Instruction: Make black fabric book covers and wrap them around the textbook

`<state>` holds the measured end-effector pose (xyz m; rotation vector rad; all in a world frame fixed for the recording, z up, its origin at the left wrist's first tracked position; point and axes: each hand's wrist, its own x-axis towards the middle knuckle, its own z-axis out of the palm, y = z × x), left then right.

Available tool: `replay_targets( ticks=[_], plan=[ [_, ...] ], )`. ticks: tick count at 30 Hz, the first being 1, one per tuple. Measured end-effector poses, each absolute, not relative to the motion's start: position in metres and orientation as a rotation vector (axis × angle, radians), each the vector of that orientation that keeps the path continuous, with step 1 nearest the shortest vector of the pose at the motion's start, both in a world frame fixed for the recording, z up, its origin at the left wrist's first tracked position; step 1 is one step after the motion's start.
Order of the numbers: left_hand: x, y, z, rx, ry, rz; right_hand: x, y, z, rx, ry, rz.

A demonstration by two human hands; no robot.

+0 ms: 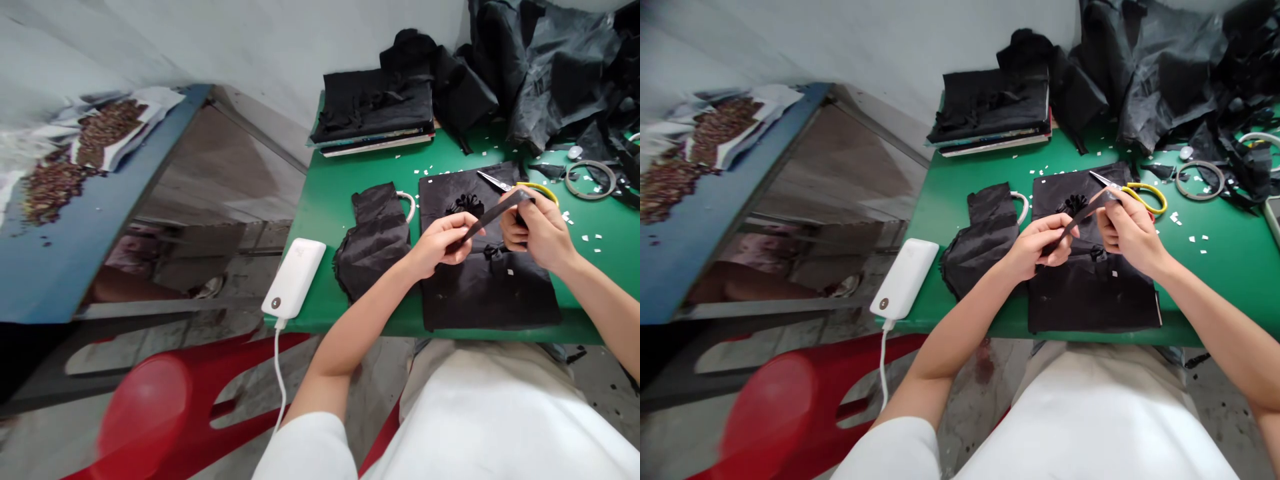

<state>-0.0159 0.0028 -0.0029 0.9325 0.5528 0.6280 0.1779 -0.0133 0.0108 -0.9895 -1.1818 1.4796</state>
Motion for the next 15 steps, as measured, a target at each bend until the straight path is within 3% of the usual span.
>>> replay_targets(
  ticks=[5,15],
  plan=[
    [-0.022,0.003,0.008,0.773,0.416,0.487,0.177,-0.011,0.009,-1.031,-1.261,1.493],
    [-0.030,0.004,0.005,0.677,0.484,0.701,0.178,-0.009,0.006,-1.151,-1.464,1.549]
  ],
)
